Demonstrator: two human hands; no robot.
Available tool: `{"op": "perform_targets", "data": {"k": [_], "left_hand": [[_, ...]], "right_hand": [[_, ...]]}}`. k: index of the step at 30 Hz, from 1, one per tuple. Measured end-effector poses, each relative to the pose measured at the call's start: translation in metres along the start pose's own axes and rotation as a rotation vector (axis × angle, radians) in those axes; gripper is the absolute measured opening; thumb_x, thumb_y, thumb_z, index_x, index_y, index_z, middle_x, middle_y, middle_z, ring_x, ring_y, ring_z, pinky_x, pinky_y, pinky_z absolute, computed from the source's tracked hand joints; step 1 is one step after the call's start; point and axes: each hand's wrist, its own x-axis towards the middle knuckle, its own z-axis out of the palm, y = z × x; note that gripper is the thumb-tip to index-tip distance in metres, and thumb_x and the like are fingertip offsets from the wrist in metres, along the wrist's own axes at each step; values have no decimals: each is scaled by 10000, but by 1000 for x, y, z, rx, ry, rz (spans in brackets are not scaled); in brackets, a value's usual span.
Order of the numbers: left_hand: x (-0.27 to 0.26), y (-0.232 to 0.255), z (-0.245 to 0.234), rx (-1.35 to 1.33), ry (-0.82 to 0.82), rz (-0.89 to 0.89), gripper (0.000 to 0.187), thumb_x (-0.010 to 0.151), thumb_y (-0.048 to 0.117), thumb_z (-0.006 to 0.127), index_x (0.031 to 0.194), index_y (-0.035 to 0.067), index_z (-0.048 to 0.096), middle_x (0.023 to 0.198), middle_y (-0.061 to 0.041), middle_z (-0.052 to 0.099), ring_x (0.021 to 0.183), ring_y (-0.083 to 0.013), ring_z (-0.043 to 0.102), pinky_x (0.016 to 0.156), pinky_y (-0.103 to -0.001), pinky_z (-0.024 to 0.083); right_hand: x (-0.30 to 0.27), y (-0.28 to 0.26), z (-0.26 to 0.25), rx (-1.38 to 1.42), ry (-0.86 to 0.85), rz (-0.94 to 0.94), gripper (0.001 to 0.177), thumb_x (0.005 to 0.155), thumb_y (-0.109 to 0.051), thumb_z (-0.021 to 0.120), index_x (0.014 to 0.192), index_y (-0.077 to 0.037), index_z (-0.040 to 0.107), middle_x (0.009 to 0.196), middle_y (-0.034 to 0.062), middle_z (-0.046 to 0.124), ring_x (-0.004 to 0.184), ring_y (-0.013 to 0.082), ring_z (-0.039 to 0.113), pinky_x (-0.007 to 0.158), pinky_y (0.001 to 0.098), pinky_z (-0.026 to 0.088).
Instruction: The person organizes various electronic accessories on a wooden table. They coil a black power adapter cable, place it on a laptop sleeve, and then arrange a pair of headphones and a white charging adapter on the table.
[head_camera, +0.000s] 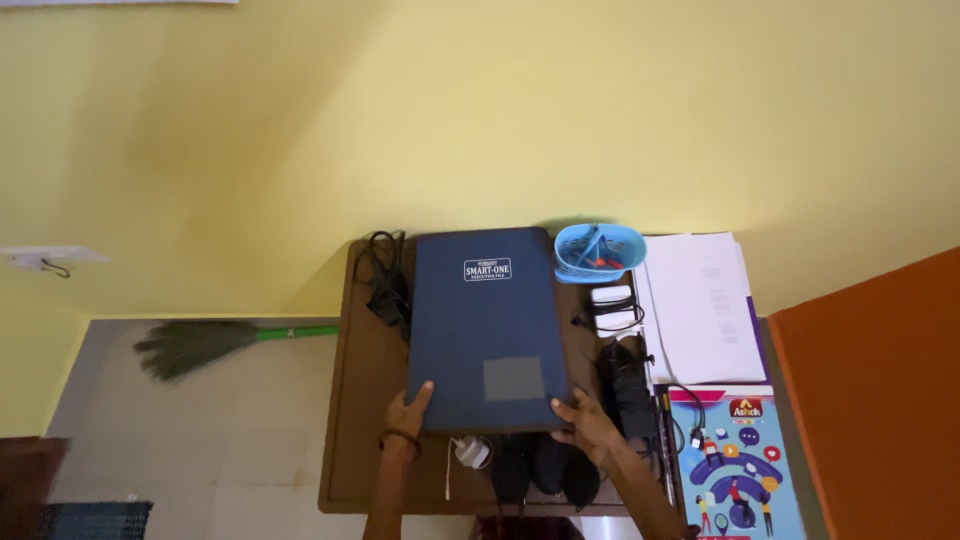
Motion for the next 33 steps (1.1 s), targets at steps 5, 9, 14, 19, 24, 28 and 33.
{"op": "perform_targets", "data": {"k": [5,9,14,19,24,28,33], "left_hand": [[10,-9,-3,-68,4,-62,751,862,528,725,1378,-6,611,1353,-177,669,1221,-294,632,1049,-393,479],[-7,-31,-9,-725,-140,-67,727,892,518,660,1415,18,586,1419,-151,633,1277,-295,609,1073,-427,489],[-63,-75,-7,-634,-12,-54,639,902,506,624,1434,155,570,1431,-136,584,1250,-344,558,997,-525,465],[-88,-91,27,388,93,575,622,884,518,654,1428,224,582,1439,-179,536,1309,-462,462,1013,-630,371],[-83,-73,62,1099,-191,654,610,884,487,668,1459,300,585,1458,-214,480,1370,-605,338,1023,-778,229],[-64,-55,59,1339,-317,385,466,916,555,600,1326,335,632,1492,-96,467,1445,-455,310,1139,-722,180],[-37,-55,23,1542,-407,216,712,1142,696,343,1067,117,752,1219,-144,766,1155,-322,693,1021,-512,501]], "right_hand": [[16,16,5,54,101,9,516,898,-327,714,1367,-157,582,1243,101,661,1080,283,628,893,474,561],[13,12,7,63,188,20,502,911,-363,677,1358,-155,580,1219,87,666,1074,276,640,903,485,552],[-1,-1,18,73,240,-18,532,963,-417,633,1364,-70,589,1214,133,664,1048,303,636,868,491,550],[-17,-25,27,114,194,-65,519,968,-427,590,1377,-108,594,1224,71,680,1065,246,619,806,435,508],[-18,-37,28,101,194,-55,527,965,-433,577,1385,-116,599,1207,58,674,1049,237,610,808,449,495],[-10,-28,17,64,144,-72,525,985,-454,585,1366,-95,617,1179,94,681,1027,263,614,796,451,501],[9,-1,-3,82,178,-21,489,960,-443,611,1340,-136,616,1174,60,682,1045,245,626,820,451,519]]}}
